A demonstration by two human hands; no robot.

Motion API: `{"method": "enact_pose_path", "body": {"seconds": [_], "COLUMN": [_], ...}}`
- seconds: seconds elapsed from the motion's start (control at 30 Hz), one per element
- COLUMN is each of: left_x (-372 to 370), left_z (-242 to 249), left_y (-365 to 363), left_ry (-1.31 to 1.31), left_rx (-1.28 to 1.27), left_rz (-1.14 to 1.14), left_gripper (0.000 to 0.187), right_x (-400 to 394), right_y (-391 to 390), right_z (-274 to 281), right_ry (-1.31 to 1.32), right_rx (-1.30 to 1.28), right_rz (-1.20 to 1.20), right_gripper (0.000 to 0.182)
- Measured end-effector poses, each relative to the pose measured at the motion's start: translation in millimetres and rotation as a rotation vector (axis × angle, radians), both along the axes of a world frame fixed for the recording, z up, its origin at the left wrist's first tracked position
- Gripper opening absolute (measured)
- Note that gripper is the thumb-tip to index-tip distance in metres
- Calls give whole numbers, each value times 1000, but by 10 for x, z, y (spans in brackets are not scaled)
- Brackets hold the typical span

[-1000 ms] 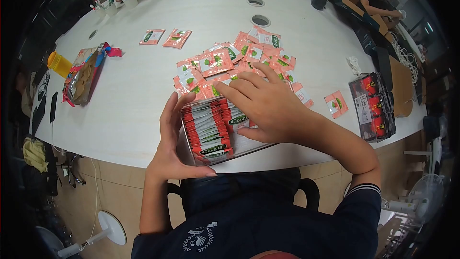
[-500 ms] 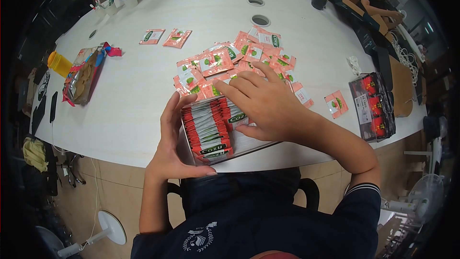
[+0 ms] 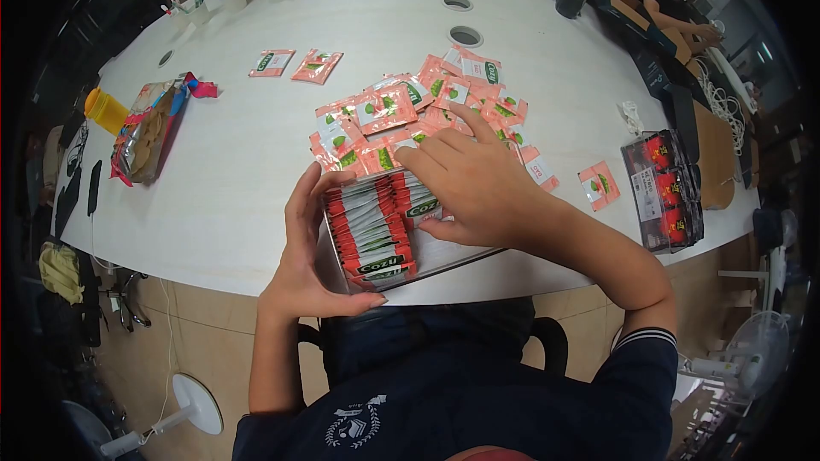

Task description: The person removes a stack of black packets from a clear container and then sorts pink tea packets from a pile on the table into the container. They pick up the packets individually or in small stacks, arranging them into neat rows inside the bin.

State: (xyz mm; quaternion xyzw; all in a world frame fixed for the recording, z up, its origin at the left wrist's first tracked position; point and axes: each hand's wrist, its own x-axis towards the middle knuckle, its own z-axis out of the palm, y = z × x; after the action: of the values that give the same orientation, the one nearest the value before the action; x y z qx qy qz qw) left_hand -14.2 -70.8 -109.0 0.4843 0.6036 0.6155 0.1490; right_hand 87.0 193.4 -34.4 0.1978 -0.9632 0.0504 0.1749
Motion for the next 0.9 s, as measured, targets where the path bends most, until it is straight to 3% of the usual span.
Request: {"method": "enact_pose_path", "body": {"seconds": [0.3,0.9], "left_x": [37,40], "left_z": [0,14], "left_y": [20,11], "left_ry": [-27,-26], "left_rx": [34,20], "left_rz": [19,18], "left_gripper": [151,150], "right_x": [37,64], "right_y": [-24,-21], "right_z": [14,89], "right_ry": [9,-46], "right_rx": [-17,19], "right_rz": [6,-2], "right_gripper": [82,78]}}
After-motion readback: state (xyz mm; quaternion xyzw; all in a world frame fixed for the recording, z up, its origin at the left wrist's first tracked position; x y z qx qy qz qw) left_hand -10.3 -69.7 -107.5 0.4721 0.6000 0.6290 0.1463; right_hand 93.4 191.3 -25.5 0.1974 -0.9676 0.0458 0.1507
